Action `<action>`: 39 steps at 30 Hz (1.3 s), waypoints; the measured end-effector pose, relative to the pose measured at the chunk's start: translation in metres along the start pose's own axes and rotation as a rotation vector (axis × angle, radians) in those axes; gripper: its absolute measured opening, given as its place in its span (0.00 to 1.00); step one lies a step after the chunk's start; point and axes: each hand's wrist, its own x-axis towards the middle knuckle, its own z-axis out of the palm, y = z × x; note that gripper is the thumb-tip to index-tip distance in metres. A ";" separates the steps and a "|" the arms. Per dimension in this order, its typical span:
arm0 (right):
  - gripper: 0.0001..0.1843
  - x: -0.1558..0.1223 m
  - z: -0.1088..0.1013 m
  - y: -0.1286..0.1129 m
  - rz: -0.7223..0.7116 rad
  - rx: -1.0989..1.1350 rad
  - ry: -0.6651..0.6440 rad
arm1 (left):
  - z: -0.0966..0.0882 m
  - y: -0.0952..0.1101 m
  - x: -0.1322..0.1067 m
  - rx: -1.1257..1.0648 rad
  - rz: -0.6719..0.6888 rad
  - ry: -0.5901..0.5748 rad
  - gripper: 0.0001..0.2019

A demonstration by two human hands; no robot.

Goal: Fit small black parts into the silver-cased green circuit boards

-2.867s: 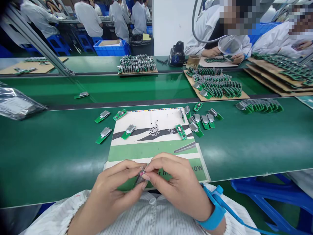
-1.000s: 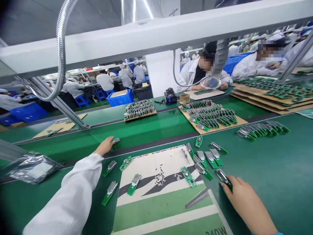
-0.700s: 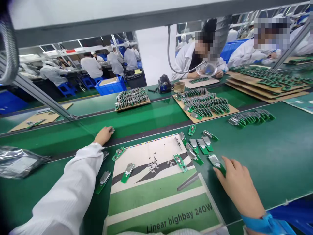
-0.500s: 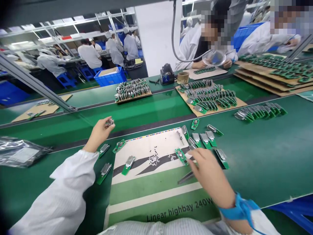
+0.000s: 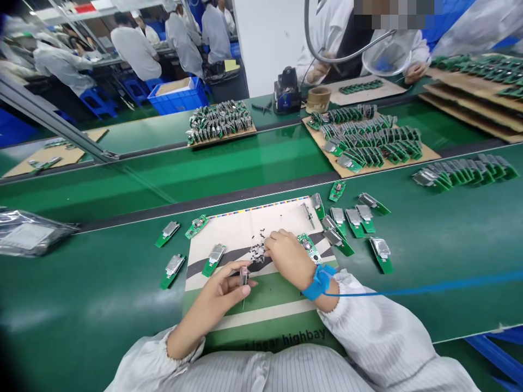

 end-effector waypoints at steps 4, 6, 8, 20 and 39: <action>0.06 -0.003 0.001 -0.001 0.003 0.019 -0.004 | -0.001 -0.004 0.007 0.035 -0.021 0.010 0.25; 0.04 -0.004 0.001 -0.003 0.002 0.029 -0.001 | -0.002 -0.005 0.008 0.042 -0.026 0.003 0.25; 0.02 -0.004 0.001 -0.005 -0.003 0.036 -0.003 | -0.003 -0.007 0.009 0.040 -0.030 -0.008 0.25; 0.06 -0.006 0.006 -0.009 0.004 0.007 -0.008 | -0.009 -0.008 0.012 0.099 -0.033 -0.014 0.24; 0.10 -0.013 0.007 0.000 -0.005 0.177 0.026 | -0.003 -0.007 0.011 0.040 0.003 -0.009 0.21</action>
